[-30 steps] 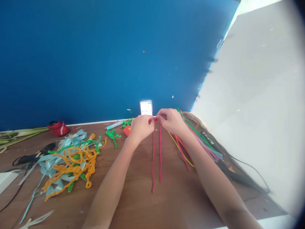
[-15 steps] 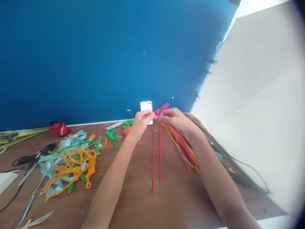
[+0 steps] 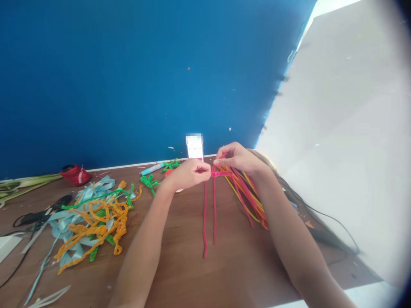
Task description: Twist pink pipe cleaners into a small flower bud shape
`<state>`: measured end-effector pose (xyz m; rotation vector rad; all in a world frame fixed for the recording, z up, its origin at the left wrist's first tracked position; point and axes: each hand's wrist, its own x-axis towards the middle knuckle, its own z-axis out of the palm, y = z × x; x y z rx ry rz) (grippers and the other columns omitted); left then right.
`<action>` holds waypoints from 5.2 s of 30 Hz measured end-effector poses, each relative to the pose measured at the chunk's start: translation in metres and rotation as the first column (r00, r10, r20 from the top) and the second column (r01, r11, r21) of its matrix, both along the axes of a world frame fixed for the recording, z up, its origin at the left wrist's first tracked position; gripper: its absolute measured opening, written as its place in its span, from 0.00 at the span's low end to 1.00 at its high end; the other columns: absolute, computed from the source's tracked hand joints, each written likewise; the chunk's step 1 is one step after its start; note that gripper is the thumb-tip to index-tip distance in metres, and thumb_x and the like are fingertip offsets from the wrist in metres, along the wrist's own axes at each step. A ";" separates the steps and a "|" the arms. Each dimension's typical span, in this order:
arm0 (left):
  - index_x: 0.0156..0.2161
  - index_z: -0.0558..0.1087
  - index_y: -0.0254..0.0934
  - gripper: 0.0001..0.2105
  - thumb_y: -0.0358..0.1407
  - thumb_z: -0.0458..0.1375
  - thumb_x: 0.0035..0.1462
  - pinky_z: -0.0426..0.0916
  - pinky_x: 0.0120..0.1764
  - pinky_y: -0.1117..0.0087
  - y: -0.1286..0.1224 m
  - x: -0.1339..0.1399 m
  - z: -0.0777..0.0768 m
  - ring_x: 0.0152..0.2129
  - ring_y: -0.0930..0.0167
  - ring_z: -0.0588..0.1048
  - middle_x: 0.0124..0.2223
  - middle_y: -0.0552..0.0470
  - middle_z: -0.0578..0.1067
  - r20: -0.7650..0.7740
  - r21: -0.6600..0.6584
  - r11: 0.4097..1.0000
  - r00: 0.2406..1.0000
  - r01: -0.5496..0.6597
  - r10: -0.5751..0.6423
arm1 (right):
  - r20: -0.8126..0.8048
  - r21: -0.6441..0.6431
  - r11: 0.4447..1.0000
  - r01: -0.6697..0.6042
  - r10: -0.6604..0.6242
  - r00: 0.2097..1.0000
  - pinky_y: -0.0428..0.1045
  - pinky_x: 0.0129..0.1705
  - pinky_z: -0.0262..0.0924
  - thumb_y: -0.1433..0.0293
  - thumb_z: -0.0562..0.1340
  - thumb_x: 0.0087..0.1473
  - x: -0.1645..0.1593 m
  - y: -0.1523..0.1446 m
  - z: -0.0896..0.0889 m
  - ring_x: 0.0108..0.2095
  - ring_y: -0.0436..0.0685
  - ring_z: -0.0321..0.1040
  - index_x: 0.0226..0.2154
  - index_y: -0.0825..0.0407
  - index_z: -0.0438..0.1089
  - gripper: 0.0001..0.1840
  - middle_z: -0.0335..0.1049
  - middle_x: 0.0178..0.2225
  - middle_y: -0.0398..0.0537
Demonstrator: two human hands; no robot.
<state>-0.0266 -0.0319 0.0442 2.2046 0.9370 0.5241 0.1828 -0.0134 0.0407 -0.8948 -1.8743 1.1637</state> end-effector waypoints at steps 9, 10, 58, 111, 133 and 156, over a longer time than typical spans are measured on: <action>0.22 0.56 0.36 0.12 0.36 0.49 0.54 0.43 0.25 0.68 0.009 0.004 -0.013 0.21 0.75 0.52 0.21 0.56 0.55 0.003 0.205 0.901 0.921 -0.382 0.390 | 0.215 0.236 0.951 0.202 -0.253 0.943 0.46 0.25 0.43 0.65 0.62 0.51 -0.020 -0.018 0.011 0.22 0.46 0.50 0.22 0.56 0.68 0.12 0.56 0.19 0.38; 0.21 0.55 0.36 0.12 0.37 0.49 0.54 0.43 0.25 0.69 0.010 0.005 -0.014 0.21 0.75 0.52 0.21 0.56 0.54 0.039 0.194 0.888 0.908 -0.416 0.417 | 0.233 0.259 0.943 0.210 -0.271 0.934 0.46 0.25 0.42 0.66 0.61 0.52 -0.022 -0.020 0.012 0.22 0.46 0.50 0.22 0.55 0.67 0.12 0.55 0.19 0.38; 0.35 0.63 0.37 0.13 0.46 0.51 0.64 0.52 0.21 0.76 0.006 0.027 -0.017 0.17 0.79 0.59 0.23 0.58 0.61 0.610 -0.183 0.969 0.754 -0.167 0.246 | 0.055 0.635 0.661 0.399 -0.554 0.831 0.47 0.35 0.54 0.65 0.52 0.64 -0.049 -0.030 0.002 0.31 0.53 0.65 0.34 0.52 0.67 0.12 0.70 0.30 0.47; 0.27 0.68 0.35 0.18 0.39 0.45 0.65 0.51 0.28 0.71 0.000 0.022 -0.012 0.22 0.73 0.63 0.24 0.52 0.70 0.335 0.333 0.773 0.834 -0.540 0.438 | -0.351 0.272 0.854 0.443 -0.341 0.872 0.45 0.28 0.60 0.64 0.58 0.58 -0.063 -0.020 -0.012 0.25 0.50 0.66 0.34 0.50 0.64 0.06 0.68 0.25 0.40; 0.28 0.70 0.38 0.16 0.39 0.47 0.64 0.50 0.30 0.69 -0.008 0.005 0.006 0.25 0.67 0.69 0.26 0.50 0.74 0.097 0.458 0.725 0.839 -0.515 0.535 | 0.218 0.696 0.677 0.240 -0.518 0.827 0.47 0.28 0.48 0.66 0.47 0.65 -0.049 -0.017 -0.011 0.26 0.55 0.66 0.45 0.54 0.63 0.13 0.70 0.28 0.48; 0.32 0.67 0.37 0.13 0.39 0.45 0.65 0.58 0.27 0.71 0.001 0.010 -0.006 0.21 0.70 0.70 0.26 0.50 0.73 0.273 0.064 0.874 0.851 -0.482 0.449 | 0.228 0.766 0.569 0.298 -0.674 0.702 0.47 0.25 0.43 0.66 0.47 0.66 -0.058 -0.012 -0.027 0.24 0.54 0.66 0.56 0.53 0.58 0.20 0.73 0.29 0.48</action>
